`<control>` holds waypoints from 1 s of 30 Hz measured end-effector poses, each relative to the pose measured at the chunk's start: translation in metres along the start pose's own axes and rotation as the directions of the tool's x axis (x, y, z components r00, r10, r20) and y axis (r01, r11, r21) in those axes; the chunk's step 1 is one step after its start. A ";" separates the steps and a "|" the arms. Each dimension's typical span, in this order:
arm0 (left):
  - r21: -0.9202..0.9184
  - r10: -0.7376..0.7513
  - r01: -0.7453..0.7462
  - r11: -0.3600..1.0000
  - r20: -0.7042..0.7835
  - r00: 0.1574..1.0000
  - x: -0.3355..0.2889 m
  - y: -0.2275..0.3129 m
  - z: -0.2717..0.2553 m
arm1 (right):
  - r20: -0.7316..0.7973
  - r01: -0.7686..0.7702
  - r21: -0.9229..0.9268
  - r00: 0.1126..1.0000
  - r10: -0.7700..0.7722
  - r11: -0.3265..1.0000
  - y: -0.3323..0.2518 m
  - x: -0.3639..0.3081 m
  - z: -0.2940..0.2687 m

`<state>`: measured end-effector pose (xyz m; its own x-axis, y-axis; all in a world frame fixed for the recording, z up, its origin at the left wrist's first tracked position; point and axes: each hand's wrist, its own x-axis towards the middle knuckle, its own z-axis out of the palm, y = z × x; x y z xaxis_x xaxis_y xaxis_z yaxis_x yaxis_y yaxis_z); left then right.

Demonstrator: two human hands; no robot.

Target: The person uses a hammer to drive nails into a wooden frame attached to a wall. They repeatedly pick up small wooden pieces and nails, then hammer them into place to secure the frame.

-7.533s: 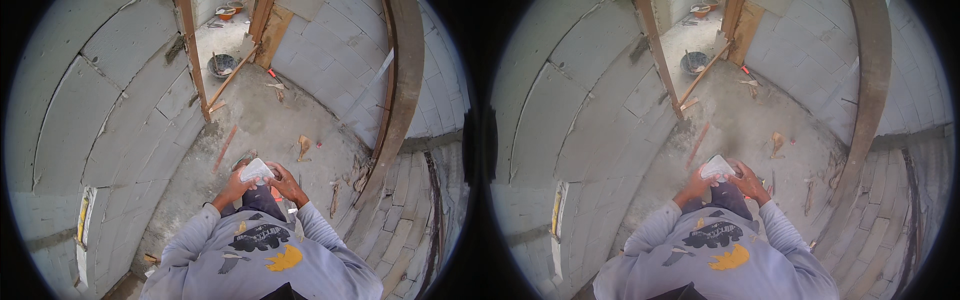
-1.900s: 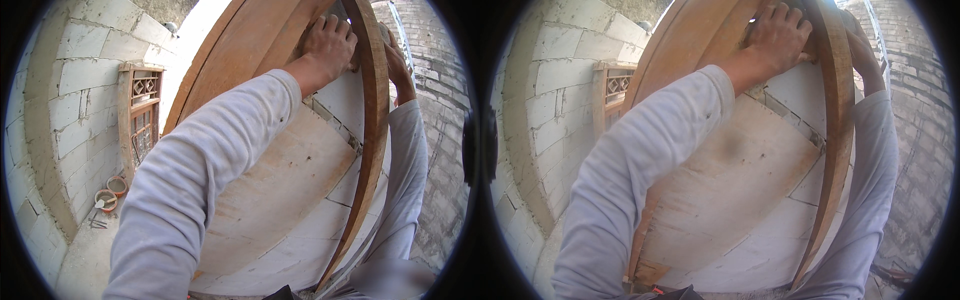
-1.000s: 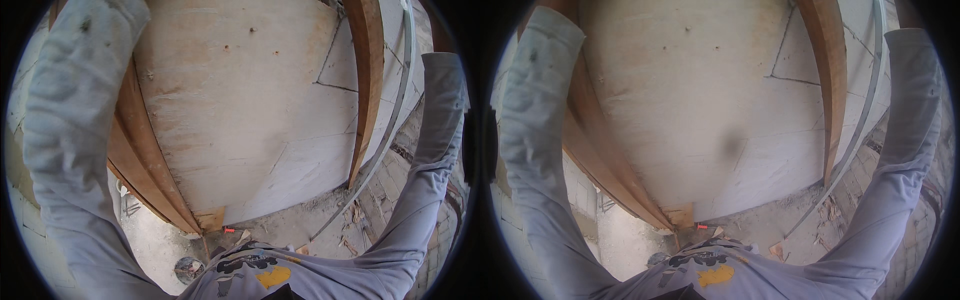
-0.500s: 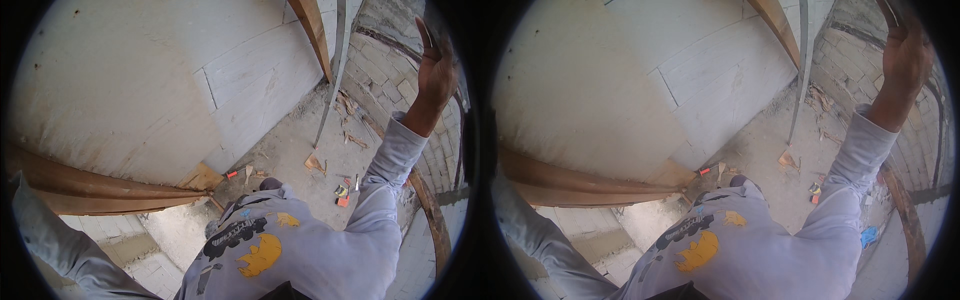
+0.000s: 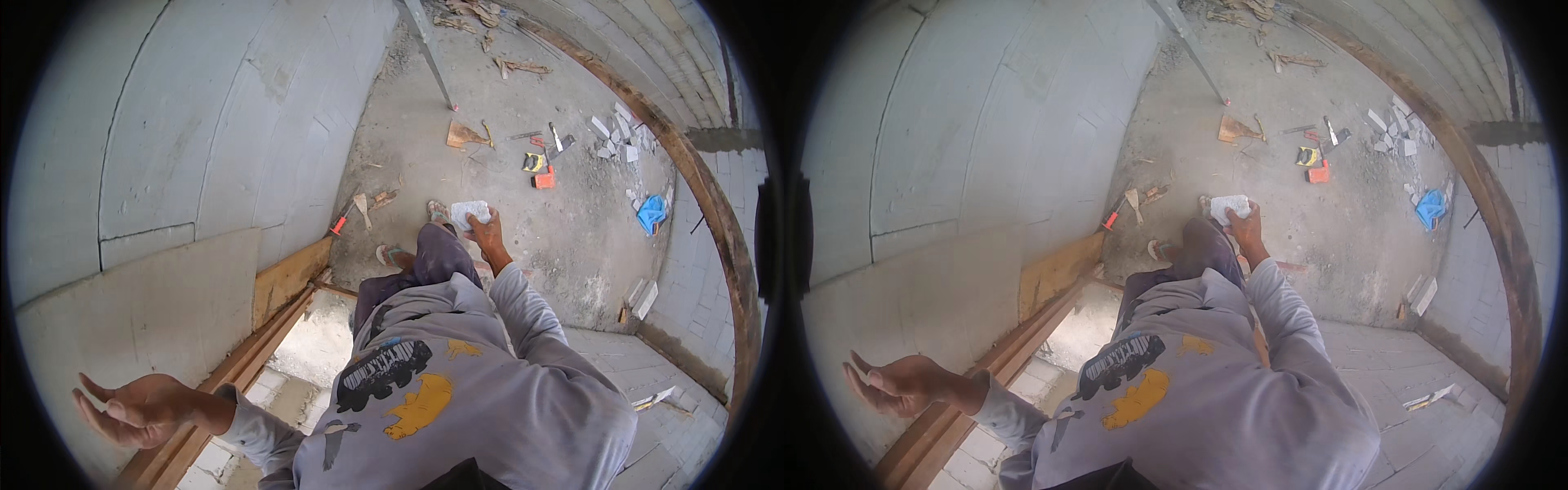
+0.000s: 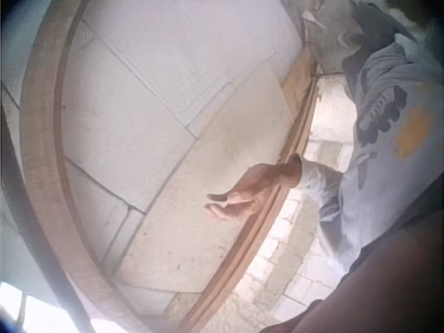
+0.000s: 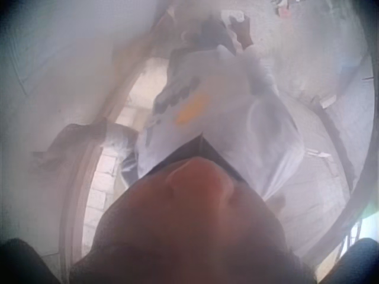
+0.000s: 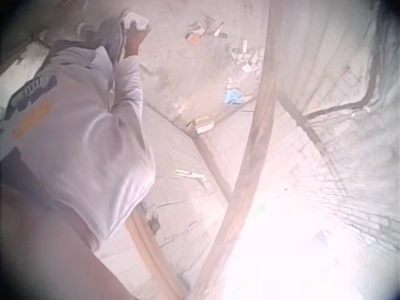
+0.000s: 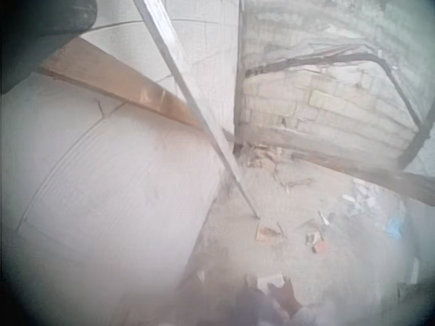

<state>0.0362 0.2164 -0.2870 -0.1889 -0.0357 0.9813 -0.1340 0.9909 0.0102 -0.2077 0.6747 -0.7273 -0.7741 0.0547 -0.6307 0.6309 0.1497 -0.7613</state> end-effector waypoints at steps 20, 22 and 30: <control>0.356 -0.083 0.830 0.429 0.931 -0.356 -0.434 0.276 0.269 | -0.195 -0.045 -0.336 0.981 -0.023 0.941 0.033 0.214 -0.170; 0.146 0.103 0.861 0.487 0.969 -0.223 -0.470 0.286 0.335 | -0.325 -0.089 -0.313 0.946 -0.019 0.946 0.034 0.234 -0.194; -0.662 0.467 0.551 0.507 0.749 0.471 -0.480 0.412 0.695 | -0.517 -0.106 -0.360 0.850 -0.104 0.927 0.133 0.353 -0.325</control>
<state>-0.6044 0.5519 -0.8875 -0.8800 0.3484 0.3229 0.4723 0.5686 0.6736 -0.4143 1.0349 -1.0019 -0.7503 0.5416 -0.3791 0.6479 0.4883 -0.5846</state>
